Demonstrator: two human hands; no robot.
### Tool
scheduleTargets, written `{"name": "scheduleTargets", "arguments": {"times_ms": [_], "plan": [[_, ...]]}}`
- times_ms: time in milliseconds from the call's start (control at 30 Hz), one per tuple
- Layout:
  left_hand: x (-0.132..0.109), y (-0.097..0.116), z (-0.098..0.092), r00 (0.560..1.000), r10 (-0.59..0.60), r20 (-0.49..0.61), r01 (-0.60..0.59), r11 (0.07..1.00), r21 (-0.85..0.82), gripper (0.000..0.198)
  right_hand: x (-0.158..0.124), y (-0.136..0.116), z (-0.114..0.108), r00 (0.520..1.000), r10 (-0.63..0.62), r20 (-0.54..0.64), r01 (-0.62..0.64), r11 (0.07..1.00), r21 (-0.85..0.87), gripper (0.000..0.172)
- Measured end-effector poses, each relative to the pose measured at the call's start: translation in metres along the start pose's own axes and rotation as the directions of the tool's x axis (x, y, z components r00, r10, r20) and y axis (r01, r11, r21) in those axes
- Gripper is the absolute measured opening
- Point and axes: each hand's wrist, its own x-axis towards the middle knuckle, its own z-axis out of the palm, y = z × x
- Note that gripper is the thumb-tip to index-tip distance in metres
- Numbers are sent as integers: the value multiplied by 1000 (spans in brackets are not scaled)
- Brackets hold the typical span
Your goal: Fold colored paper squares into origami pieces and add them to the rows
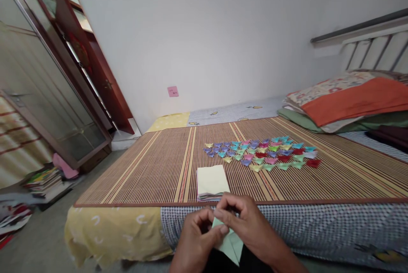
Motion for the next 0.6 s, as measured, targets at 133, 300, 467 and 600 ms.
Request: {"name": "scheduleTargets", "arguments": {"times_ms": [133, 300, 467, 600], "plan": [[2, -4, 8, 996, -7, -88, -4, 993, -122, 31, 2, 7, -3, 999, 25, -26, -22, 994, 105, 27], [2, -1, 14, 947, -125, -297, -39, 871, -490, 30, -2, 17, -10, 988, 128, -89, -92, 942, 324, 50], [7, 2, 19, 923, -189, -334, -75, 765, -639, 31, -8, 23, 18, 997, 78, 2, -70, 880, 469, 43], [7, -3, 17, 949, -162, -270, -60, 749, -660, 27, -7, 27, 29, 977, 132, -170, -23, 849, 528, 31]]}}
